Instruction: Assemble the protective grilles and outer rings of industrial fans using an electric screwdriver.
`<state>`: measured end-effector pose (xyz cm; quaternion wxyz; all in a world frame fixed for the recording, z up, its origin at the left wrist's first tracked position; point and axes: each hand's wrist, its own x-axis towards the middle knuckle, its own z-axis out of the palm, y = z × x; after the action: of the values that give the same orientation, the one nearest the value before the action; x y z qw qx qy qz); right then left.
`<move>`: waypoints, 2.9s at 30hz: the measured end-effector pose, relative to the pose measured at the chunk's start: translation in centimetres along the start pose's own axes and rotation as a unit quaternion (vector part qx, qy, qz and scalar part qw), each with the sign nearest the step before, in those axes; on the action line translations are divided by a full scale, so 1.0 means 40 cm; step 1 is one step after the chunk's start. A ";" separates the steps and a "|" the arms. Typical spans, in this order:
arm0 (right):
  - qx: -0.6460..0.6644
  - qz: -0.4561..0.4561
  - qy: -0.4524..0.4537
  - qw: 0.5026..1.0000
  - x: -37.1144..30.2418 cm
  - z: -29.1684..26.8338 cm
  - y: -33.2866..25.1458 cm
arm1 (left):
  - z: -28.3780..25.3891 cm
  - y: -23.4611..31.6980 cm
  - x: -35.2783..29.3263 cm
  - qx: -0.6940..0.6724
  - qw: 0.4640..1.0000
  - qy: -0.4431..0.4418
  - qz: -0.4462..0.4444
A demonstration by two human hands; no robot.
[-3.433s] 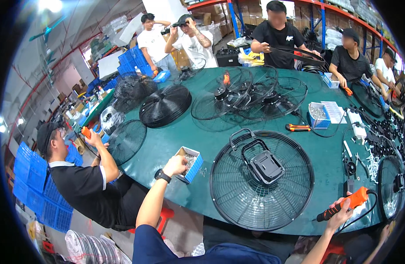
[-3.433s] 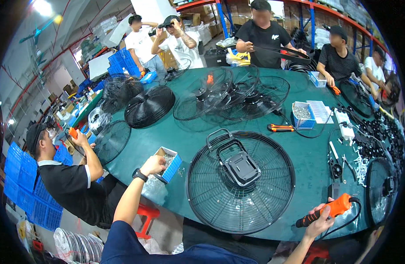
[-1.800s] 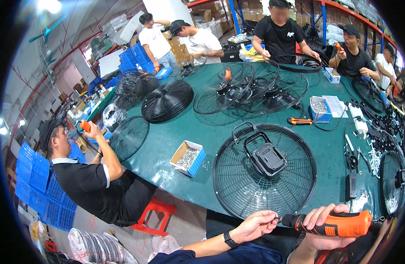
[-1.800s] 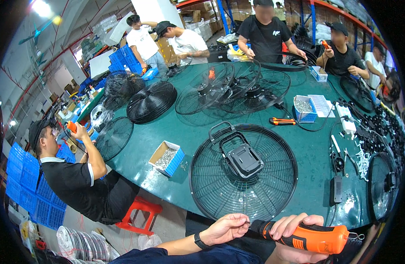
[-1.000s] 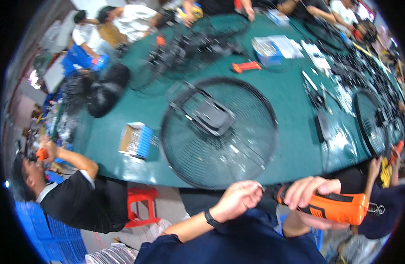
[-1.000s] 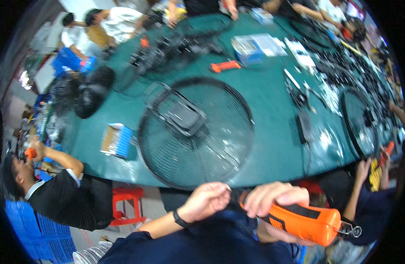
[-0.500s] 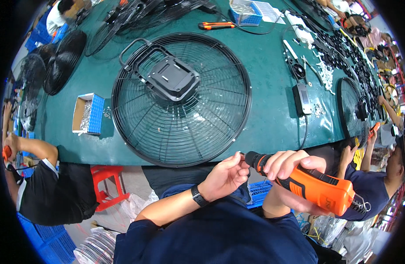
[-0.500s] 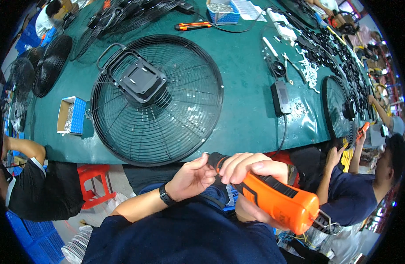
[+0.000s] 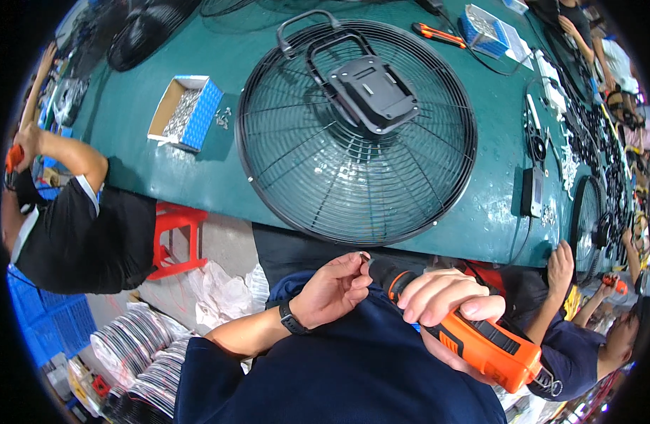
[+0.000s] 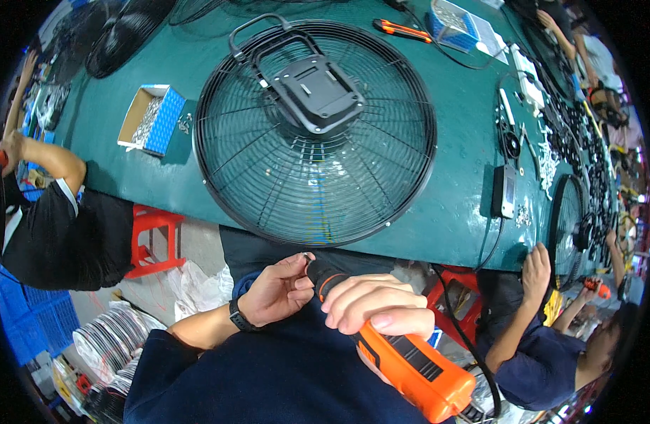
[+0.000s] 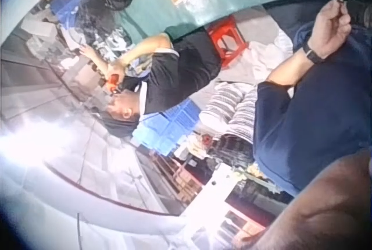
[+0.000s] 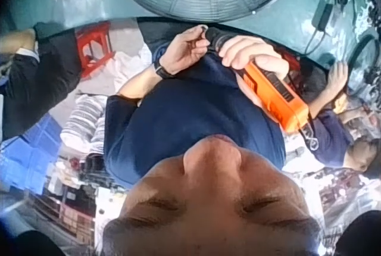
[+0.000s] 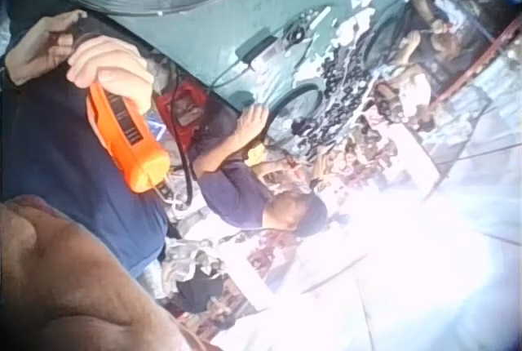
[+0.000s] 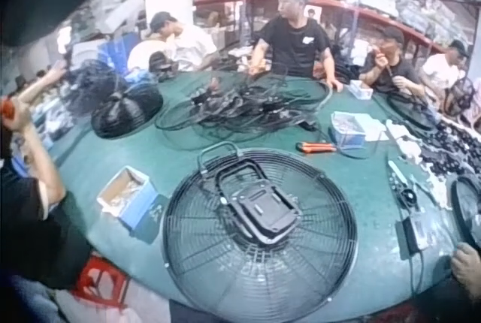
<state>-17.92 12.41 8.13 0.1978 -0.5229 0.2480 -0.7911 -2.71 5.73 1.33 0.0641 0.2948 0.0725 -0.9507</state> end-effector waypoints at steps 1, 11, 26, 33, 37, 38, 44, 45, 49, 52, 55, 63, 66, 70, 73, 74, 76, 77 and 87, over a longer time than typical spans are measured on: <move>0.003 0.007 -0.009 1.000 0.006 0.011 0.008 | -0.017 0.005 -0.001 -0.022 0.999 -0.033 -0.002; 0.023 0.136 -0.026 0.990 0.066 0.087 0.052 | -0.068 0.021 -0.018 -0.075 0.994 -0.073 -0.017; -0.006 0.183 -0.125 0.975 0.091 0.105 0.124 | -0.127 0.054 -0.026 0.088 0.988 0.022 0.124; 0.015 0.158 -0.123 0.980 0.100 0.087 0.144 | -0.122 0.077 -0.027 0.154 0.975 0.030 0.158; 0.011 0.177 -0.170 0.969 0.121 0.083 0.142 | -0.130 0.070 -0.019 0.183 0.967 0.032 0.173; 0.014 0.181 -0.155 0.971 0.120 0.084 0.142 | -0.125 0.072 -0.019 0.195 0.963 0.043 0.180; -0.058 0.176 -0.121 0.975 0.095 0.122 0.121 | -0.071 0.072 -0.039 0.561 0.646 0.103 0.507; -0.091 0.171 -0.099 0.976 0.091 0.130 0.118 | -0.078 0.073 -0.026 0.583 0.561 0.090 0.581; -0.030 0.189 -0.141 0.971 0.111 0.103 0.122 | -0.082 0.087 0.003 0.621 0.460 0.074 0.631; -0.027 0.185 -0.155 0.970 0.119 0.098 0.121 | -0.080 0.089 0.008 0.642 0.422 0.068 0.637; -0.028 0.189 -0.148 0.970 0.117 0.106 0.114 | -0.077 0.086 0.011 0.633 0.426 0.060 0.644; -0.062 0.196 -0.157 0.966 0.128 0.121 0.141 | -0.083 0.084 0.015 0.602 0.451 0.069 0.656; -0.022 0.172 -0.170 0.970 0.118 0.107 0.155 | -0.086 0.085 -0.001 0.611 0.485 0.107 0.617; -0.079 0.177 -0.152 0.969 0.113 0.125 0.150 | -0.098 0.095 -0.003 0.615 0.475 0.120 0.618; -0.063 0.185 -0.149 0.969 0.120 0.107 0.149 | -0.111 0.093 -0.002 0.613 0.486 0.123 0.611; -0.030 0.195 -0.170 0.965 0.123 0.097 0.146 | -0.114 0.092 0.000 0.612 0.488 0.122 0.610; 0.008 0.201 -0.213 0.956 0.119 0.092 0.148 | -0.125 0.088 -0.001 0.611 0.497 0.122 0.604; 0.029 0.210 -0.217 0.953 0.117 0.104 0.155 | -0.133 0.089 -0.004 0.613 0.494 0.124 0.603; -0.049 0.218 -0.044 0.974 0.080 0.073 0.087 | -0.107 0.106 0.025 0.622 0.545 0.138 0.546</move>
<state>-16.21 7.24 9.34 0.3505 -0.4997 0.3859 -0.6918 -0.48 2.25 -3.14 0.3607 0.3710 -0.7035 -0.4872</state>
